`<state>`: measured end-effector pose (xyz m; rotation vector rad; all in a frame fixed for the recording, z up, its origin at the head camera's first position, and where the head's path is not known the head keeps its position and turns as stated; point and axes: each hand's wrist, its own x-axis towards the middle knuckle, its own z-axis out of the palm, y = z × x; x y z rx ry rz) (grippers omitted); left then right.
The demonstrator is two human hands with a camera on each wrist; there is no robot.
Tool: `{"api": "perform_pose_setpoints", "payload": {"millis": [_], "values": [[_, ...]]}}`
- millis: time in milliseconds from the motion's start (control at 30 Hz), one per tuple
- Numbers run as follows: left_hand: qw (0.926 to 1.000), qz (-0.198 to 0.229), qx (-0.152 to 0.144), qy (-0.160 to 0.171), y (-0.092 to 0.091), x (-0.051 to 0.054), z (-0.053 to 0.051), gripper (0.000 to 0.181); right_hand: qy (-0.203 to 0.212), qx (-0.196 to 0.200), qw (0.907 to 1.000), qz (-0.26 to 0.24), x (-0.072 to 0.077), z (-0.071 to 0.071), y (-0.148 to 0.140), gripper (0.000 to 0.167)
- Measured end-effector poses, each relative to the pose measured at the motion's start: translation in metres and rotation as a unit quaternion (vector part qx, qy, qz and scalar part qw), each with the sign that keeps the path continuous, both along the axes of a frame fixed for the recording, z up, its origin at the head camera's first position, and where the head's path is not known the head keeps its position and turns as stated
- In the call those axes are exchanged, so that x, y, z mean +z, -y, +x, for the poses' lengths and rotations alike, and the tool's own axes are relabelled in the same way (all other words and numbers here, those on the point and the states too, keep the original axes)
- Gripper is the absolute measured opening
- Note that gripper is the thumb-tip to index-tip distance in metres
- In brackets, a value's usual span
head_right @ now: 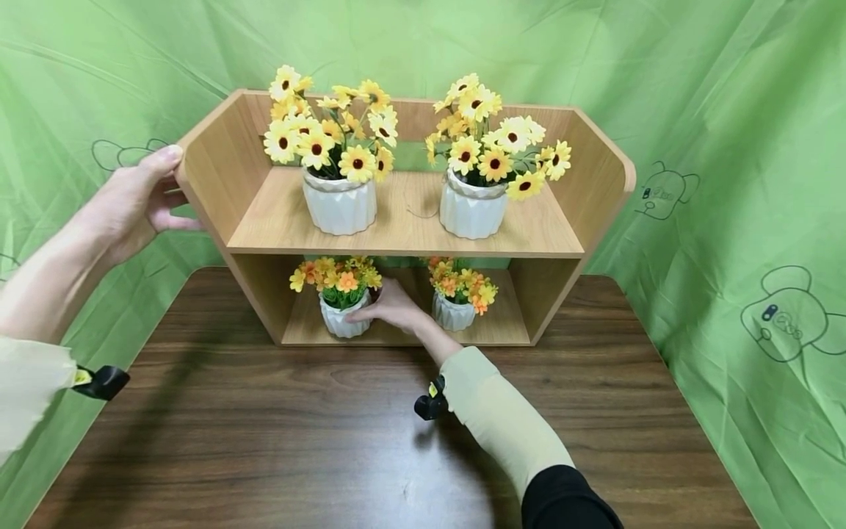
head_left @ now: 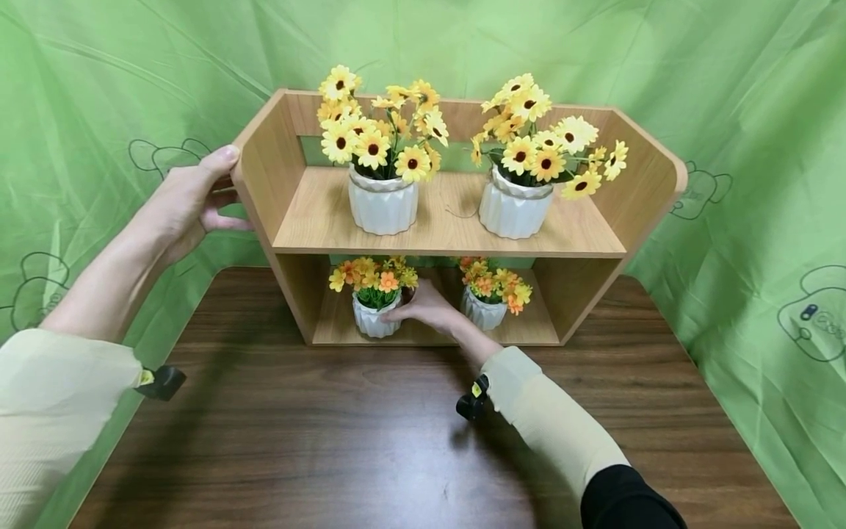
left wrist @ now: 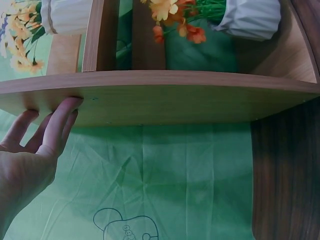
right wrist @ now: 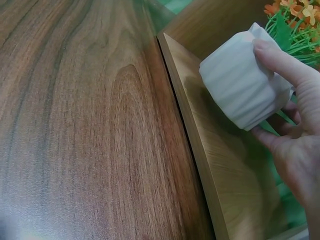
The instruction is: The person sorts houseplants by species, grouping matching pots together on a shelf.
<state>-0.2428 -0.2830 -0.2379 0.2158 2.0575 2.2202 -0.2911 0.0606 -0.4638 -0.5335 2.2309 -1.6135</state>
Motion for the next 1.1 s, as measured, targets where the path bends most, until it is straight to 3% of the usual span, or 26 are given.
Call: {"api": "perform_pose_setpoints", "payload": {"millis": [567, 1100], "values": [[0.9999, 0.010, -0.001, -0.003, 0.000, -0.001, -0.001, 0.062, -0.004, -0.014, 0.9996, -0.026, -0.008, -0.009, 0.005, 0.087], [1.0000, 0.004, 0.002, -0.005, -0.001, -0.001, 0.000, 0.061, 0.007, -0.031, 0.9993, -0.020, -0.019, -0.013, 0.003, 0.080]]}}
